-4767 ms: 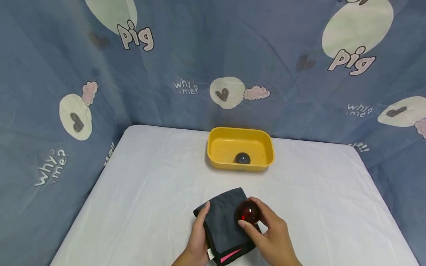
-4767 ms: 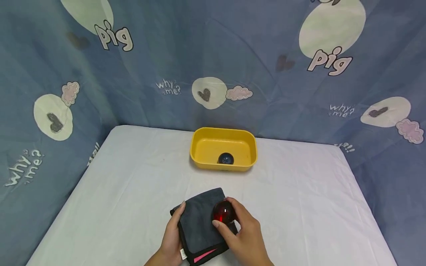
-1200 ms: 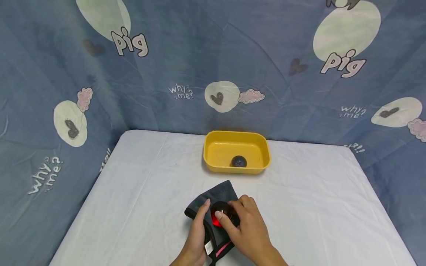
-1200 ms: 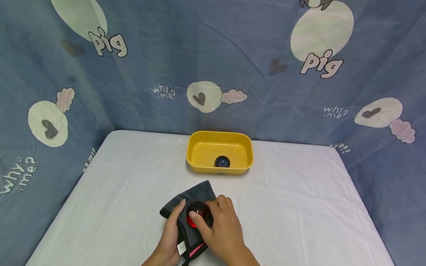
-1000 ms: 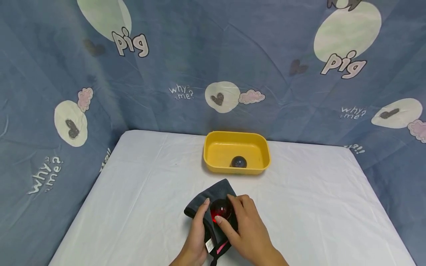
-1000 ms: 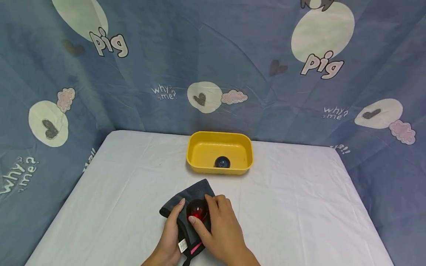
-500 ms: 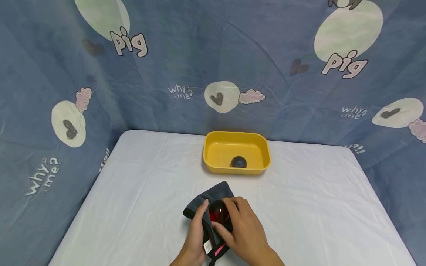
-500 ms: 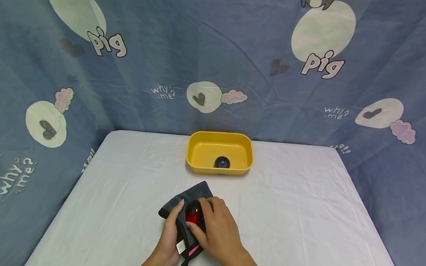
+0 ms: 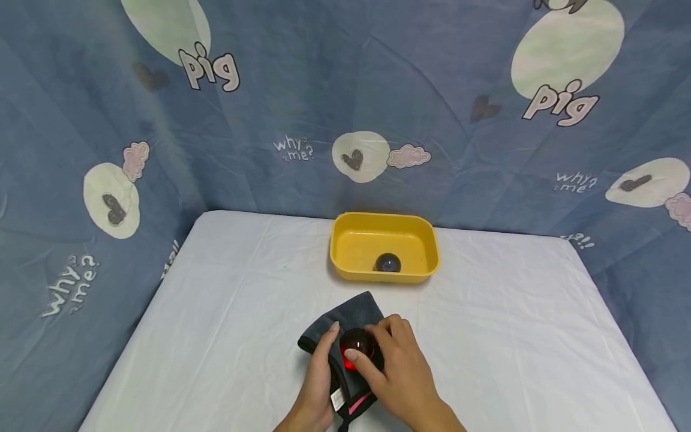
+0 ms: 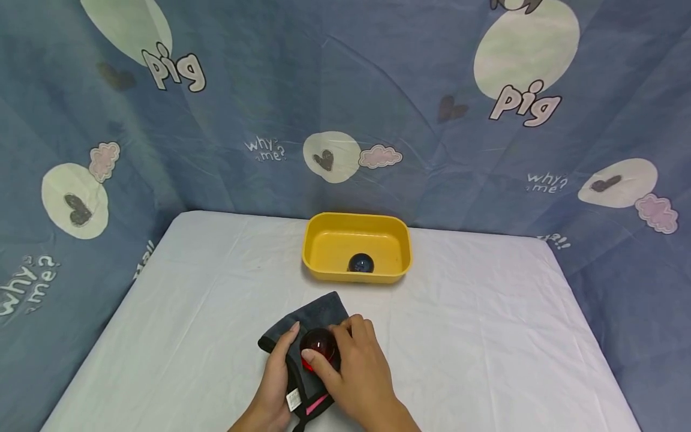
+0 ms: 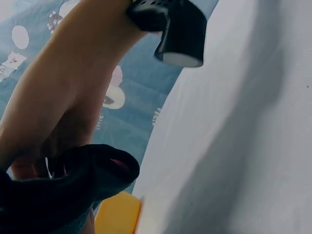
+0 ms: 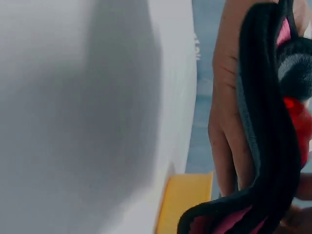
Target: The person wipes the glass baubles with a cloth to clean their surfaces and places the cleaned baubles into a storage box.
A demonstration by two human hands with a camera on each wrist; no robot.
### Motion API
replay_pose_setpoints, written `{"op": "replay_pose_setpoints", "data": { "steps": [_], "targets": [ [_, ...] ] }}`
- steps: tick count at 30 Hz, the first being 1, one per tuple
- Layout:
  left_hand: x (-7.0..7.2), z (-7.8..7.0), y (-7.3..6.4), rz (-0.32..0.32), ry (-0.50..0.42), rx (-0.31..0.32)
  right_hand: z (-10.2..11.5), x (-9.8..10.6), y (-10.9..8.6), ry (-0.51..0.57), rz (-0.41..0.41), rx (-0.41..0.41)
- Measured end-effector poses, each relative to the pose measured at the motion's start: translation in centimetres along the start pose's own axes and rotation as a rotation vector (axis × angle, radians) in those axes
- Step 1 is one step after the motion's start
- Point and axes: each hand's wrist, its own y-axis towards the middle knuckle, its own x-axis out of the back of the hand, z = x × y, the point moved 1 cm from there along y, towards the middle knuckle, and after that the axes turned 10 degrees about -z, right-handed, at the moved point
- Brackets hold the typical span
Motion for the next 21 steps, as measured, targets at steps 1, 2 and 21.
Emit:
{"op": "replay_pose_setpoints", "data": {
  "steps": [1,2,21],
  "targets": [
    [0.0,0.0,0.1,-0.014,0.013,-0.011,0.0,0.2,-0.1,-0.006,0.015,0.027],
    [0.0,-0.1,0.1,-0.028,0.025,-0.021,0.0,0.5,-0.1,-0.014,0.031,0.065],
    [-0.3,0.5,-0.7,0.102,-0.034,0.002,-0.2,2.3,0.1,-0.046,0.073,0.414]
  ]
}}
